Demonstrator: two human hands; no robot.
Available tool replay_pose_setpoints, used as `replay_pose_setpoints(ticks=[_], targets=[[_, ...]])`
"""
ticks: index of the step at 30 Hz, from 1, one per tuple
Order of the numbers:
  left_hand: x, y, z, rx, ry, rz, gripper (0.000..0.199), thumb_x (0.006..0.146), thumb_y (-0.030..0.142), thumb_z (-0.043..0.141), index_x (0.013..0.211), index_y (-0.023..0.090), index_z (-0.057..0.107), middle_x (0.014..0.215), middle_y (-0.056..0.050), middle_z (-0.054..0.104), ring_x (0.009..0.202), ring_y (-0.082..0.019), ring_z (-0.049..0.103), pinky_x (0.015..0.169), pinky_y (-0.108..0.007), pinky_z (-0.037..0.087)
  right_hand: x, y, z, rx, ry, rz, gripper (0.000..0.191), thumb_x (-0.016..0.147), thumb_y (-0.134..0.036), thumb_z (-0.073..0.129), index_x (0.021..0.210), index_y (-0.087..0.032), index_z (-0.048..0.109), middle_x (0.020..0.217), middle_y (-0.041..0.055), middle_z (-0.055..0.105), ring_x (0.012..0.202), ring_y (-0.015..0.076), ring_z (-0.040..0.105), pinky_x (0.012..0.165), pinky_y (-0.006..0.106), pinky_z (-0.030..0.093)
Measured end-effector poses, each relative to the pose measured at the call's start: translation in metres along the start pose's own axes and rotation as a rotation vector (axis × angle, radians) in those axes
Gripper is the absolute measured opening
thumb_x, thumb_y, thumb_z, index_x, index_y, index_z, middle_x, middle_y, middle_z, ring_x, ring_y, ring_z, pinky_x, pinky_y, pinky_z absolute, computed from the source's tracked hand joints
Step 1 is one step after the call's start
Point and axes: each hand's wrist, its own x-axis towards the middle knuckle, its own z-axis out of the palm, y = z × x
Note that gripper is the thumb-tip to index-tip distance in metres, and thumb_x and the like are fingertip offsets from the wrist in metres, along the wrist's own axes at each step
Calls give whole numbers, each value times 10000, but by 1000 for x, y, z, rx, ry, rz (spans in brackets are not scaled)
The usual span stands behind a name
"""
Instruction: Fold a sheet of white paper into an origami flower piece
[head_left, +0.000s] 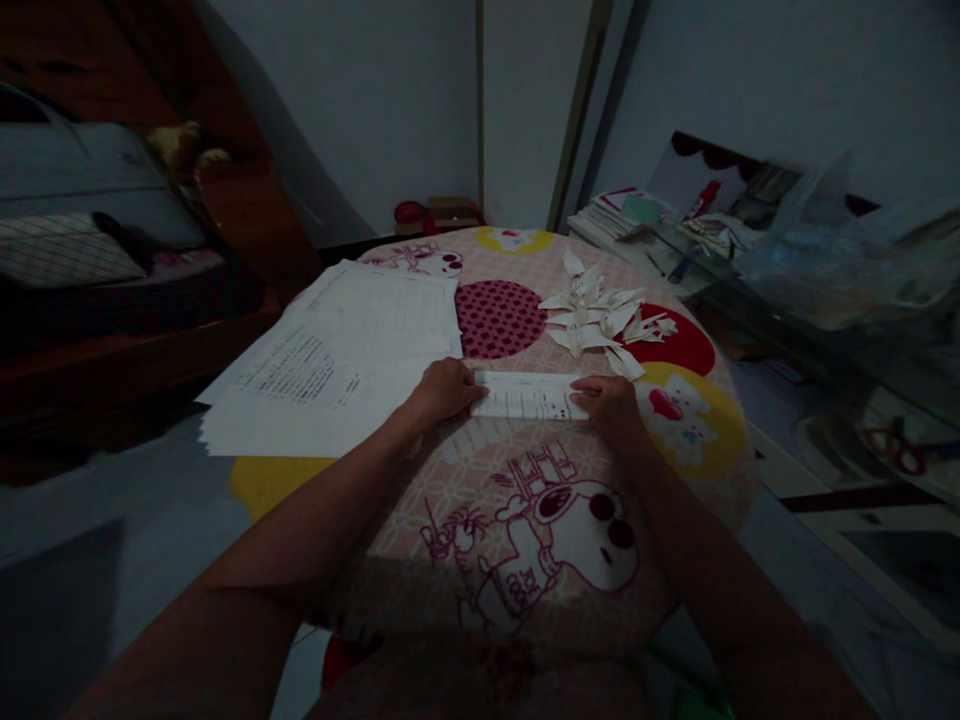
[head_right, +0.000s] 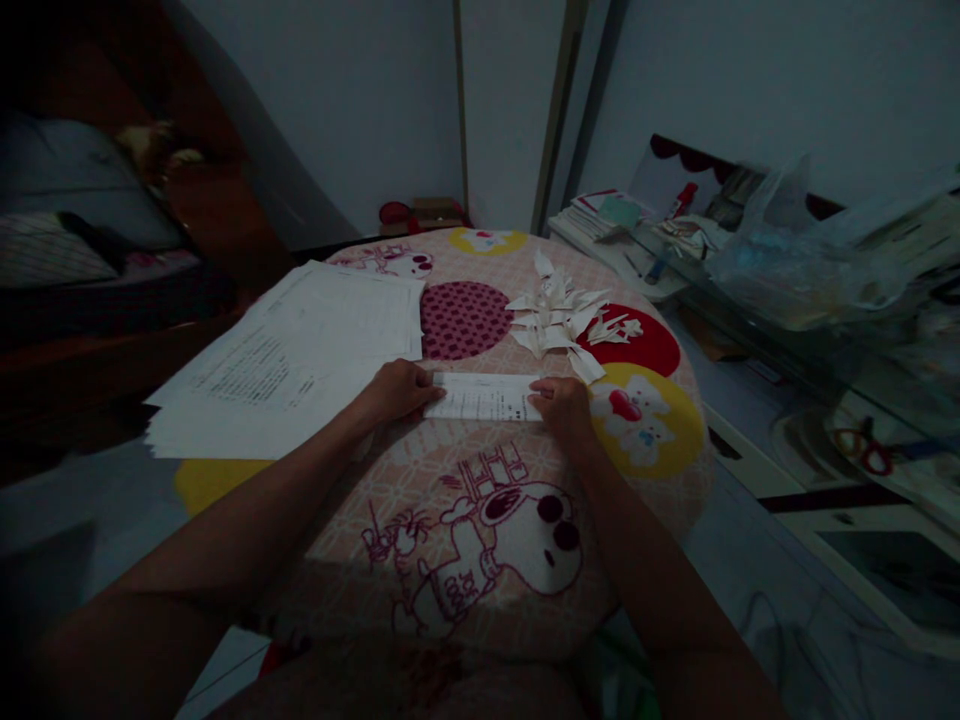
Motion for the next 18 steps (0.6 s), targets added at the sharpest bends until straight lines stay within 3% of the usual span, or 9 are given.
replay_pose_setpoints(ticks=[18], targets=[[0,-1,1,2,-6,-27,316,848,357,616,618,146,668,522,-59,622,578,-156,583,630,-272,427,0,1,0,-3,-12,54,273,695,-241,702,926,-136,800,791,97,783,715,215,715,680,300,548]])
